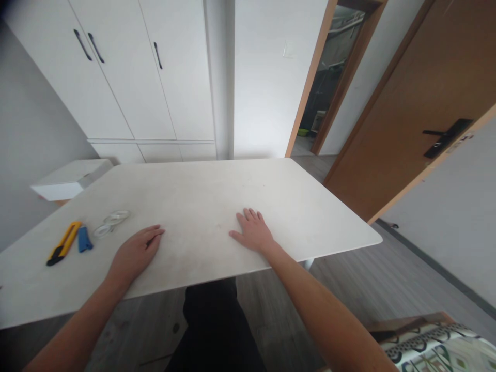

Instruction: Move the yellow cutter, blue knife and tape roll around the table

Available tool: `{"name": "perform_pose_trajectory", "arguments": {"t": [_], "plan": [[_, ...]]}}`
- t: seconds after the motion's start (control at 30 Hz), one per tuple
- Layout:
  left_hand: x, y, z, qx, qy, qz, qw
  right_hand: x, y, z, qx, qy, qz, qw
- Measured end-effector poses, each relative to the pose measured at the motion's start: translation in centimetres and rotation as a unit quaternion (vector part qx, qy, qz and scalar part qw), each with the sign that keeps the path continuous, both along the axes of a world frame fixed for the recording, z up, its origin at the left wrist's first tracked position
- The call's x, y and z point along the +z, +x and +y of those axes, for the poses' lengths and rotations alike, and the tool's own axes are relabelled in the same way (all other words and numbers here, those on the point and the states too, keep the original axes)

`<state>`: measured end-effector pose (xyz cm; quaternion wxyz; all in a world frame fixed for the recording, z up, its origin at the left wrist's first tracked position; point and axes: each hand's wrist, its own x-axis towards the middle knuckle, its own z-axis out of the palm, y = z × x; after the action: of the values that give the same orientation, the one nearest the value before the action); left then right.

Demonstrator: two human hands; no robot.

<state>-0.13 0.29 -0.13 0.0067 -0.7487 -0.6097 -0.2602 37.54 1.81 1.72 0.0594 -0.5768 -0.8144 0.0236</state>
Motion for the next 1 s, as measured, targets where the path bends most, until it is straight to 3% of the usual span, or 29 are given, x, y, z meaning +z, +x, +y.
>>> {"name": "perform_pose_trajectory", "arguments": {"t": [1.0], "plan": [[0.25,0.17,-0.04,0.004,-0.014,-0.014,1.0,0.24,-0.01,-0.13,-0.002,-0.004,-0.001,1.0]]}}
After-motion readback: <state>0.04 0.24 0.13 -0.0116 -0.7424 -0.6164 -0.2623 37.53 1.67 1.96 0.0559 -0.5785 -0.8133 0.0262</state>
